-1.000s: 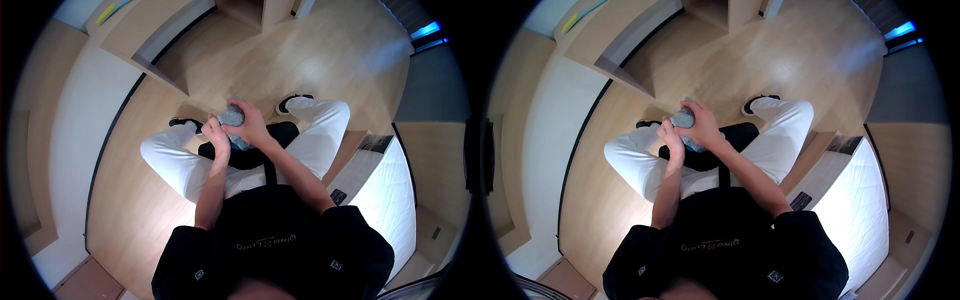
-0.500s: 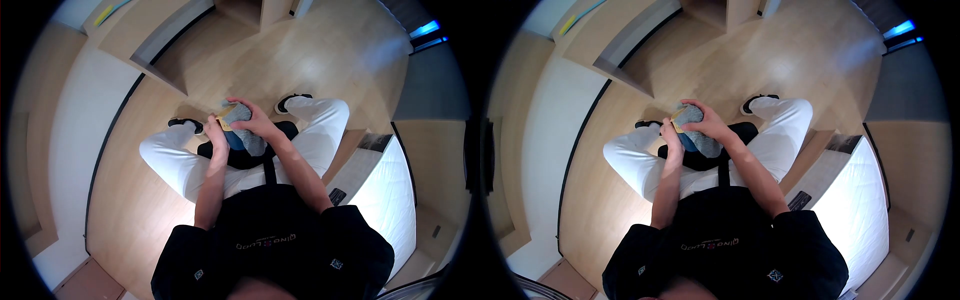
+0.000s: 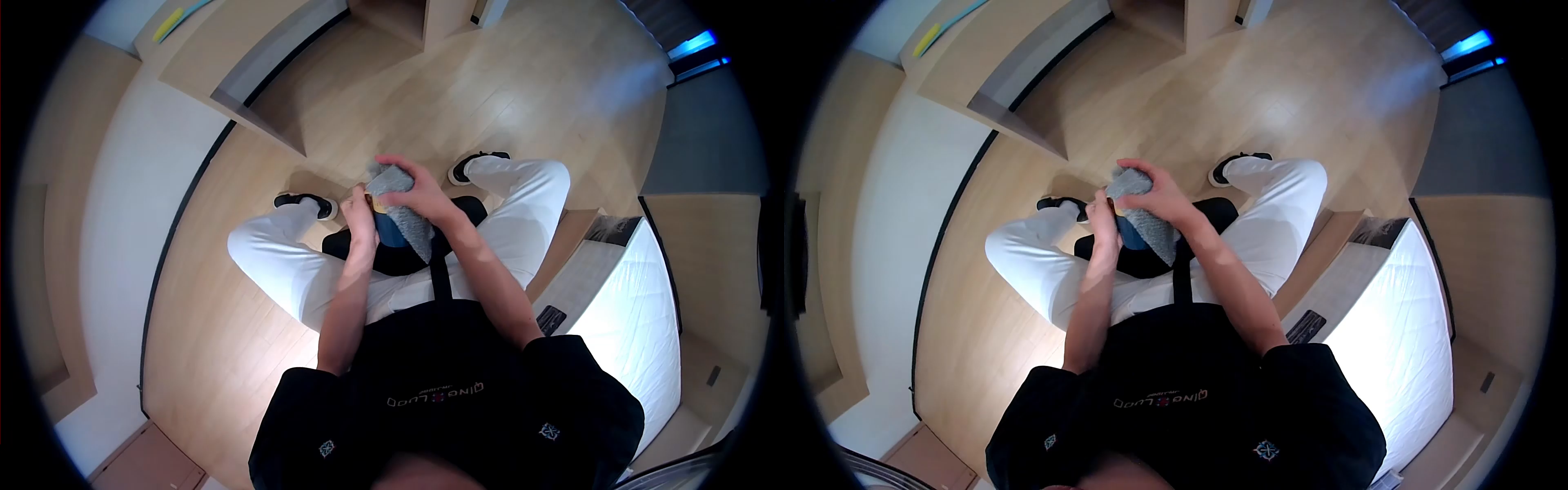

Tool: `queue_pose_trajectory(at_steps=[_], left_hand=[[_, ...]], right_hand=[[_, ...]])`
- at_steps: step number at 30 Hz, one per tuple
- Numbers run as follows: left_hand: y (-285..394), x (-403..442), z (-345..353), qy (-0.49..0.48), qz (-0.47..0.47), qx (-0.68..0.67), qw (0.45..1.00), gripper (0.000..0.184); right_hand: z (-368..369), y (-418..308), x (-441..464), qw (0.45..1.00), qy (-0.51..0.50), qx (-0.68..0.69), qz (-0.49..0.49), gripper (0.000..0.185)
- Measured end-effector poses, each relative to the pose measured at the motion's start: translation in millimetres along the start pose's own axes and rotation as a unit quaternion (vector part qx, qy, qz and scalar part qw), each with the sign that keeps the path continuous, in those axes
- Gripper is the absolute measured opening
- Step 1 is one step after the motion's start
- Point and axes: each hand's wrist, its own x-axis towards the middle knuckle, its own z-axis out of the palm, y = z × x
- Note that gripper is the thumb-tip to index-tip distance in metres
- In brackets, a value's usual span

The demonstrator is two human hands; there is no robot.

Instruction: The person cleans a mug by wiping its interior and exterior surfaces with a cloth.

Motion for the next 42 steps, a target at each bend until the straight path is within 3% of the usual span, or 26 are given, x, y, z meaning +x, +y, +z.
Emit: queue_pose_trajectory(at_steps=[2, 3, 5, 7, 9, 10, 11, 14, 15, 18, 20, 21, 23, 27, 29, 30, 31, 32, 33, 34, 35, 38, 39, 40, 41, 42], left_hand=[[-1.7, -4.3, -2.0, 0.033, 0.236, 0.182, 0.954, 0.048], [0.0, -7.3, -0.1, 0.034, 0.235, 0.185, 0.954, 0.048], [4.1, -12.5, 2.6, 0.047, 0.292, 0.183, 0.938, 0.047], [6.5, -10.9, 0.8, 0.047, 0.294, 0.176, 0.938, 0.047], [7.6, -6.9, 0.7, 0.032, 0.082, -0.018, 0.996, 0.043], [15.1, -9.9, -0.3, 0.016, 0.010, -0.037, 0.999, 0.036], [15.2, -5.1, -2.9, 0.014, 0.009, -0.037, 0.999, 0.036], [3.2, 22.3, -22.0, -0.167, -0.144, -0.157, 0.963, 0.033], [0.8, 19.6, -16.1, -0.168, -0.146, -0.156, 0.962, 0.033], [-4.2, 11.5, -3.1, 0.012, -0.028, -0.059, 0.998, 0.046], [0.5, 5.6, -3.9, 0.051, 0.171, 0.113, 0.977, 0.052], [5.7, -1.9, 0.3, 0.052, 0.172, 0.113, 0.977, 0.052], [15.4, -16.1, 6.7, 0.060, 0.282, 0.182, 0.940, 0.050], [4.5, -6.6, -0.3, 0.037, 0.287, 0.155, 0.944, 0.051], [3.8, -6.5, -2.4, -0.004, 0.073, 0.027, 0.997, 0.055], [9.4, -11.5, 1.4, -0.029, 0.052, 0.013, 0.998, 0.047], [10.1, -10.0, 1.4, -0.030, 0.053, 0.013, 0.998, 0.047], [11.5, -8.1, -0.2, -0.053, -0.024, -0.052, 0.997, 0.043], [11.5, -5.9, -3.2, -0.075, -0.101, -0.116, 0.985, 0.039], [4.7, -0.4, -10.0, -0.148, -0.168, -0.191, 0.956, 0.034], [-2.8, 3.4, -10.3, -0.149, -0.170, -0.190, 0.955, 0.034], [-11.7, 6.6, -1.0, -0.122, -0.151, -0.220, 0.956, 0.033], [-5.3, -0.6, 10.7, -0.017, -0.050, -0.142, 0.988, 0.036], [-2.9, -4.4, 14.9, 0.089, 0.052, -0.060, 0.993, 0.040], [-0.9, -5.5, 10.1, 0.091, 0.053, -0.059, 0.993, 0.040], [-0.9, -5.8, 1.7, 0.084, 0.164, 0.059, 0.981, 0.043]], right_hand=[[8.6, 11.1, 0.6, 0.939, 0.089, -0.328, -0.052, 0.072], [14.9, 14.5, 0.7, 0.940, 0.088, -0.325, -0.052, 0.072], [25.6, 19.9, 1.3, 0.895, 0.186, -0.395, -0.090, 0.080], [15.1, 19.2, 4.0, 0.909, 0.155, -0.370, -0.113, 0.081], [3.4, 15.5, 5.3, 0.920, 0.127, -0.347, -0.135, 0.083], [-1.8, 12.7, 5.8, 0.972, 0.060, -0.208, -0.093, 0.083], [-5.8, 10.6, 6.0, 0.997, -0.008, -0.063, -0.050, 0.084], [-3.5, 2.1, -1.4, 0.999, -0.027, -0.001, -0.027, 0.086], [-4.6, 2.2, -2.0, 0.999, -0.025, 0.000, -0.027, 0.086], [-3.1, 7.3, 1.5, 0.999, -0.047, 0.016, -0.020, 0.085], [4.2, 15.0, 2.9, 0.982, 0.027, -0.159, -0.102, 0.084], [10.7, 12.9, 0.1, 0.982, 0.025, -0.159, -0.103, 0.084], [29.1, 5.7, -8.3, 0.923, 0.181, -0.322, -0.103, 0.086], [39.8, 5.8, -9.6, 0.890, 0.264, -0.358, -0.099, 0.089], [23.7, 8.9, -4.8, 0.890, 0.227, -0.378, -0.116, 0.093], [13.5, 8.3, -1.9, 0.890, 0.228, -0.378, -0.117, 0.093], [2.8, 6.2, 0.5, 0.954, 0.144, -0.248, -0.086, 0.095], [-4.2, 6.6, 0.9, 0.991, 0.057, -0.111, -0.052, 0.098], [-5.1, 2.6, -0.9, 0.991, 0.058, -0.111, -0.051, 0.098], [-6.5, -2.8, -2.8, 1.000, 0.004, -0.024, -0.010, 0.100], [-7.0, -6.6, -3.4, 0.996, -0.050, 0.063, 0.030, 0.102], [-4.3, -3.4, -1.3, 0.998, -0.037, 0.044, 0.035, 0.100], [-3.4, 6.7, 1.4, 0.998, -0.039, 0.046, 0.034, 0.100], [-0.9, 20.8, 3.3, 0.991, 0.026, -0.120, -0.043, 0.099], [0.1, 33.9, 5.9, 0.947, 0.091, -0.282, -0.120, 0.099], [11.6, 25.1, 2.5, 0.948, 0.091, -0.281, -0.120, 0.099]])
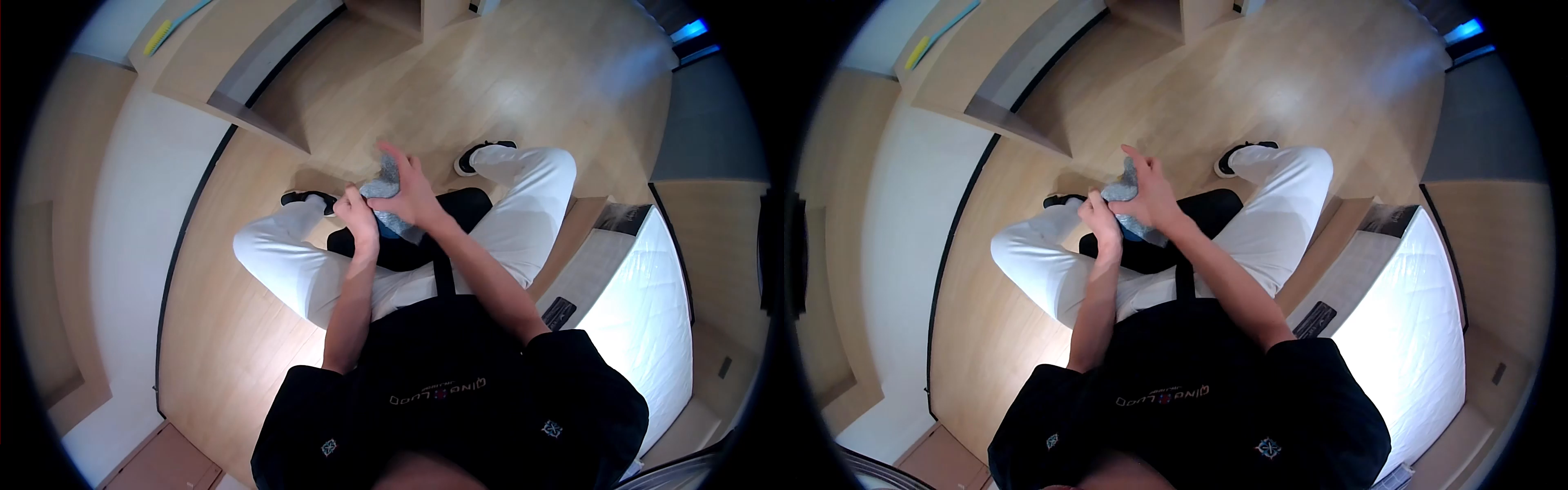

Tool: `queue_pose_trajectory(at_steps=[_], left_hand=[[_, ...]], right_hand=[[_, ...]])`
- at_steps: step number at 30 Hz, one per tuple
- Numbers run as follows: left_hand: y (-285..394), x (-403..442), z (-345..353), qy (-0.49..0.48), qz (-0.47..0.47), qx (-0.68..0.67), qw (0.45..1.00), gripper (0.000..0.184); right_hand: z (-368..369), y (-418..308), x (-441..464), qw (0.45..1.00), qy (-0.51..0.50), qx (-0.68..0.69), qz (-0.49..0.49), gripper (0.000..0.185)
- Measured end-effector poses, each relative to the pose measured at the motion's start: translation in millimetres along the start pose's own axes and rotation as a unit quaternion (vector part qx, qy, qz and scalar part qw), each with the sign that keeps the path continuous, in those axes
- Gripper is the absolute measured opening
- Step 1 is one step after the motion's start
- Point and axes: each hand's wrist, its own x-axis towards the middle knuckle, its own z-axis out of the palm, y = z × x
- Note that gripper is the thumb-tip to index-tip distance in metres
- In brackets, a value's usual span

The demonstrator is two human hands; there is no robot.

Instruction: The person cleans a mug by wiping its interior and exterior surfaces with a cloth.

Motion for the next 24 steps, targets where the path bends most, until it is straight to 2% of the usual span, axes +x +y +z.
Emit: queue_pose_trajectory(at_steps=[1, 2, 6, 8, 9, 10, 11, 13, 15, 16, 17, 18, 19, 20, 22, 24], left_hand=[[-1.1, 0.7, -4.4, -0.020, 0.122, 0.106, 0.987, 0.046], [7.2, -3.6, 0.3, -0.008, 0.120, 0.081, 0.989, 0.051], [-4.9, 10.0, -7.2, -0.045, 0.073, 0.010, 0.996, 0.048], [12.9, 3.3, -8.2, -0.129, -0.186, -0.069, 0.972, 0.037], [7.6, 3.5, -6.3, -0.129, -0.186, -0.069, 0.972, 0.037], [0.2, 2.5, -1.8, -0.148, -0.238, -0.155, 0.947, 0.031], [-5.2, 2.6, -0.6, -0.161, -0.257, -0.188, 0.934, 0.029], [-0.6, -1.7, 7.0, -0.183, -0.298, -0.248, 0.903, 0.027], [7.5, -13.1, 16.8, -0.031, -0.157, -0.135, 0.978, 0.033], [-4.2, -5.4, 8.9, -0.030, -0.158, -0.135, 0.978, 0.033], [-20.6, 7.8, -4.2, 0.001, -0.098, -0.072, 0.993, 0.036], [-17.5, 12.0, -8.4, 0.032, -0.039, -0.007, 0.999, 0.039], [-14.1, 14.2, -9.0, 0.052, 0.039, -0.007, 0.998, 0.044], [-10.7, 22.5, -15.9, 0.029, 0.049, 0.015, 0.998, 0.043], [-4.7, 30.1, -19.0, 0.004, 0.059, 0.040, 0.997, 0.042], [-4.9, 33.9, -13.2, 0.009, -0.008, -0.127, 0.992, 0.039]], right_hand=[[3.1, -27.3, -4.6, 0.995, 0.035, -0.075, 0.056, 0.099], [6.0, -42.2, -8.7, 0.980, 0.069, -0.148, 0.113, 0.099], [3.6, -31.7, -8.9, 0.981, 0.096, -0.151, 0.081, 0.099], [-12.6, -2.9, 1.1, 0.998, 0.055, -0.012, 0.017, 0.096], [-20.3, -4.8, 3.1, 0.998, 0.055, -0.012, 0.017, 0.096], [-28.1, -7.0, 4.3, 0.986, -0.036, 0.147, 0.072, 0.095], [-32.2, -9.4, 4.8, 0.938, -0.124, 0.300, 0.125, 0.094], [-34.3, -9.4, 3.1, 0.937, -0.127, 0.303, 0.120, 0.093], [-28.8, -9.4, 0.0, 0.935, -0.131, 0.307, 0.117, 0.091], [-20.5, -9.2, -1.4, 0.988, -0.054, 0.129, 0.069, 0.089], [-14.8, -8.6, -2.6, 0.998, 0.023, -0.053, 0.018, 0.086], [-13.5, -13.1, -2.9, 0.998, 0.021, -0.052, 0.018, 0.086], [-13.7, -18.9, -2.5, 0.992, 0.053, -0.105, 0.055, 0.084], [-13.2, -21.9, -2.0, 0.979, 0.087, -0.157, 0.092, 0.081], [-11.4, -8.4, -6.8, 0.987, 0.087, -0.121, 0.062, 0.076], [-10.5, -1.1, -6.9, 0.992, 0.086, -0.088, 0.029, 0.071]])
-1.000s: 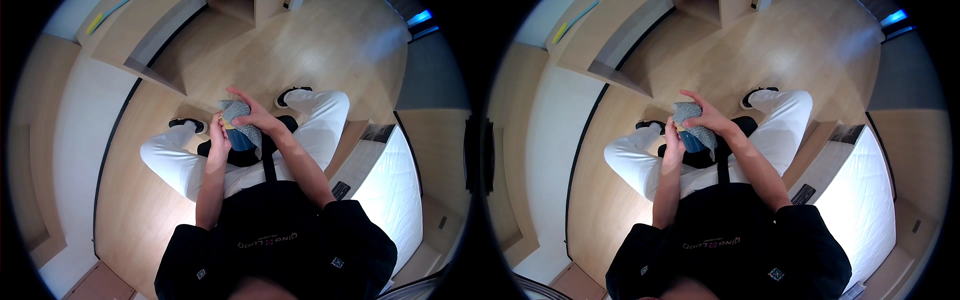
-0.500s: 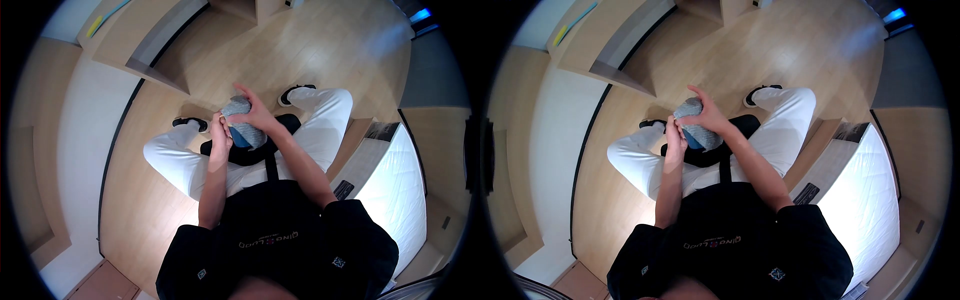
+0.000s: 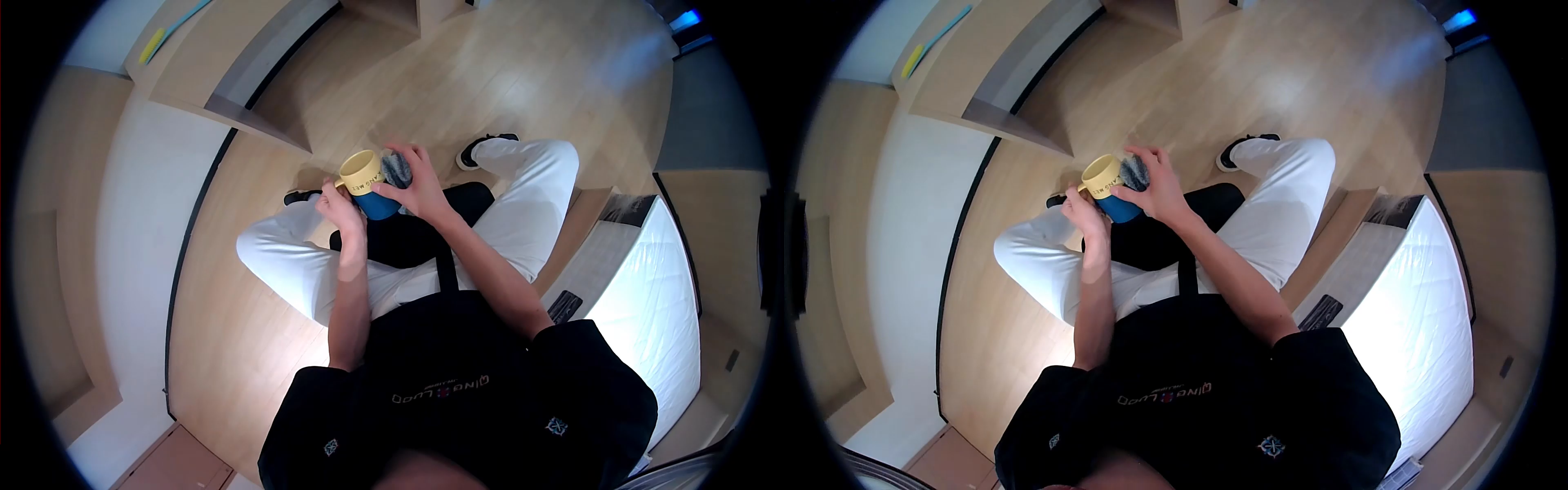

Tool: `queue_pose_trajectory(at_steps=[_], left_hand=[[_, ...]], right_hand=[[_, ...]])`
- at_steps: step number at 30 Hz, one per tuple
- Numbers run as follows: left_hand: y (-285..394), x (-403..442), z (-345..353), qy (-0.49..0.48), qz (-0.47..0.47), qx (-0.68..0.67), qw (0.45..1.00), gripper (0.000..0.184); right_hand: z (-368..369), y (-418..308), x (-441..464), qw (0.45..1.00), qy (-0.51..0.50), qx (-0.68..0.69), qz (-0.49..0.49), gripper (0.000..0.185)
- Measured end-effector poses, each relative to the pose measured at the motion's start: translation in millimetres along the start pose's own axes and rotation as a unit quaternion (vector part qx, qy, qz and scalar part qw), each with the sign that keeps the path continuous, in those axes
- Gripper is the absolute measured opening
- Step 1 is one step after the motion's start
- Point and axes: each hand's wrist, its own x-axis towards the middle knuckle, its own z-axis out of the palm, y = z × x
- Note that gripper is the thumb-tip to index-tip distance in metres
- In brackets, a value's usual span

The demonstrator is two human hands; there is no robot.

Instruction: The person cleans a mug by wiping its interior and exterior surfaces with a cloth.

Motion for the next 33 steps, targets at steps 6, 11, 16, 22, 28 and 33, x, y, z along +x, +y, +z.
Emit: queue_pose_trajectory(at_steps=[6, 11, 16, 22, 28, 33], left_hand=[[5.4, 0.9, -1.1, -0.031, -0.180, -0.151, 0.971, 0.036], [-40.3, 12.8, -53.5, -0.339, -0.176, -0.270, 0.884, 0.041], [24.6, -36.1, -9.5, -0.246, -0.251, -0.357, 0.865, 0.030], [33.6, -16.8, -0.2, -0.372, -0.423, -0.375, 0.736, 0.028], [43.3, -51.5, 13.9, -0.244, -0.291, -0.230, 0.896, 0.026], [21.7, -34.9, 0.3, -0.299, -0.215, -0.220, 0.903, 0.025]], right_hand=[[-11.1, -0.9, 11.0, 0.856, -0.047, 0.503, 0.108, 0.041], [-24.5, -6.7, 15.4, 0.730, -0.041, 0.667, 0.144, 0.042], [-50.8, -16.2, 17.6, 0.420, -0.108, 0.900, 0.045, 0.064], [-85.5, -71.9, 9.6, 0.587, -0.153, 0.789, -0.094, 0.073], [-72.8, -118.7, 21.4, 0.770, -0.261, 0.561, -0.154, 0.068], [0.5, -110.7, 21.0, 0.817, -0.344, 0.441, -0.137, 0.053]])
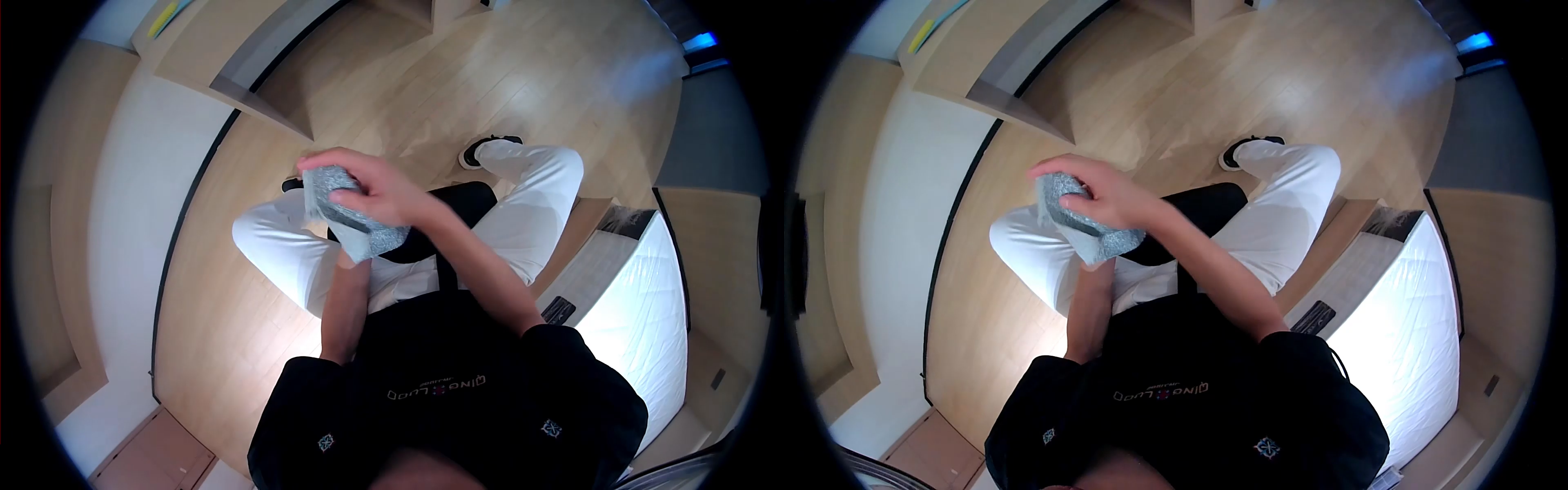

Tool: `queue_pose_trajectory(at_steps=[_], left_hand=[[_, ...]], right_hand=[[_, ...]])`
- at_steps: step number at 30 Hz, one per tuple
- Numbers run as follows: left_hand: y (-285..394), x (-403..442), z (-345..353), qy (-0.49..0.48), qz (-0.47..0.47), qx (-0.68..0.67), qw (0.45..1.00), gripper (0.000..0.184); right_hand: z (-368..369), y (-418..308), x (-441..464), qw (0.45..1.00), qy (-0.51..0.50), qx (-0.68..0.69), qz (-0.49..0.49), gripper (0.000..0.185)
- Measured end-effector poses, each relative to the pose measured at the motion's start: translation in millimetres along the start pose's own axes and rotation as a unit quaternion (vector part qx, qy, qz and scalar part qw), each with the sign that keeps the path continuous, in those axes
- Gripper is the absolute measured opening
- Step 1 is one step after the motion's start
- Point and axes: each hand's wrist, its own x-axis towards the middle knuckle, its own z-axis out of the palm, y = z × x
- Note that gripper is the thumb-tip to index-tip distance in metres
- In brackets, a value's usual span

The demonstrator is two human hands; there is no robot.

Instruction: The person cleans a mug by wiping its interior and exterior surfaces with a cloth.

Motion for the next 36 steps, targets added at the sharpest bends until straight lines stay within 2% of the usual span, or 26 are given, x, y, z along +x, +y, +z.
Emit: queue_pose_trajectory(at_steps=[1, 2, 3, 6, 10, 11, 12, 15, 16, 18, 19, 21, 22, 24, 27, 30, 31, 33, 34, 36], left_hand=[[-1.3, -1.0, -0.4, -0.002, 0.004, 0.004, 1.000, 0.025], [-0.2, 0.0, -1.8, -0.001, 0.010, 0.009, 1.000, 0.025], [0.3, -0.7, -3.5, 0.000, 0.014, 0.012, 1.000, 0.026], [-0.2, 2.3, -9.8, 0.002, 0.026, 0.015, 1.000, 0.028], [-6.6, 3.8, -18.3, -0.010, 0.037, 0.033, 0.999, 0.033], [-8.0, 3.6, -19.4, -0.018, 0.038, 0.036, 0.998, 0.034], [-8.1, 2.8, -19.5, -0.027, 0.035, 0.038, 0.998, 0.035], [-6.7, -1.9, -20.3, -0.055, 0.016, 0.039, 0.998, 0.040], [-6.6, -3.4, -20.6, -0.059, 0.010, 0.037, 0.998, 0.042], [-7.3, -4.9, -21.5, -0.068, 0.010, 0.046, 0.997, 0.045], [-7.9, -5.5, -21.6, -0.068, 0.013, 0.050, 0.996, 0.046], [-8.1, -7.8, -23.3, -0.074, 0.062, 0.108, 0.989, 0.046], [-11.0, -5.8, -31.3, -0.059, 0.073, 0.101, 0.990, 0.047], [-12.5, -4.1, -35.9, -0.045, 0.086, 0.094, 0.991, 0.048], [-16.5, -11.4, -28.9, 0.012, 0.147, 0.152, 0.977, 0.043], [-20.6, -18.2, -22.0, 0.070, 0.204, 0.207, 0.954, 0.038], [-17.6, -18.5, -22.1, 0.070, 0.203, 0.208, 0.954, 0.038], [-9.4, -18.2, -25.7, 0.014, 0.218, 0.304, 0.927, 0.042], [-6.7, -17.6, -28.3, -0.004, 0.223, 0.334, 0.916, 0.043], [-4.8, -8.2, -31.8, -0.066, 0.063, 0.191, 0.977, 0.047]], right_hand=[[5.9, 11.9, 2.2, 0.981, 0.052, -0.184, -0.001, 0.051], [9.4, 20.4, 2.5, 0.927, 0.102, -0.362, -0.001, 0.049], [13.4, 21.1, 3.3, 0.925, 0.120, -0.360, -0.015, 0.054], [14.1, 26.0, 3.1, 0.903, 0.166, -0.397, -0.013, 0.050], [-0.3, 43.4, -6.4, 0.889, 0.240, -0.388, -0.041, 0.045], [-3.3, 47.7, -11.0, 0.919, 0.287, -0.265, 0.051, 0.044], [-6.6, 51.0, -15.0, 0.925, 0.327, -0.134, 0.141, 0.044], [-15.2, 52.1, -28.0, 0.898, 0.376, -0.186, 0.133, 0.040], [-18.1, 49.7, -34.5, 0.899, 0.375, -0.185, 0.134, 0.040], [-20.2, 37.4, -41.0, 0.876, 0.271, -0.364, 0.164, 0.035], [-21.8, 36.0, -42.7, 0.876, 0.270, -0.365, 0.165, 0.035], [-24.7, 34.3, -43.8, 0.918, 0.202, -0.262, 0.218, 0.017], [-25.5, 36.1, -42.9, 0.918, 0.202, -0.262, 0.218, 0.017], [-25.5, 40.1, -38.6, 0.929, 0.251, -0.212, 0.169, 0.016], [-19.4, 39.8, -37.6, 0.899, 0.300, -0.246, 0.203, 0.016], [-19.7, 43.6, -43.4, 0.904, 0.316, -0.205, 0.203, 0.014], [-20.5, 41.0, -45.1, 0.904, 0.316, -0.204, 0.204, 0.014], [-21.0, 31.8, -46.6, 0.938, 0.270, -0.073, 0.204, 0.014], [-18.4, 27.6, -45.9, 0.938, 0.269, -0.073, 0.205, 0.014], [-13.2, 18.2, -41.9, 0.951, 0.244, -0.089, 0.165, 0.018]])
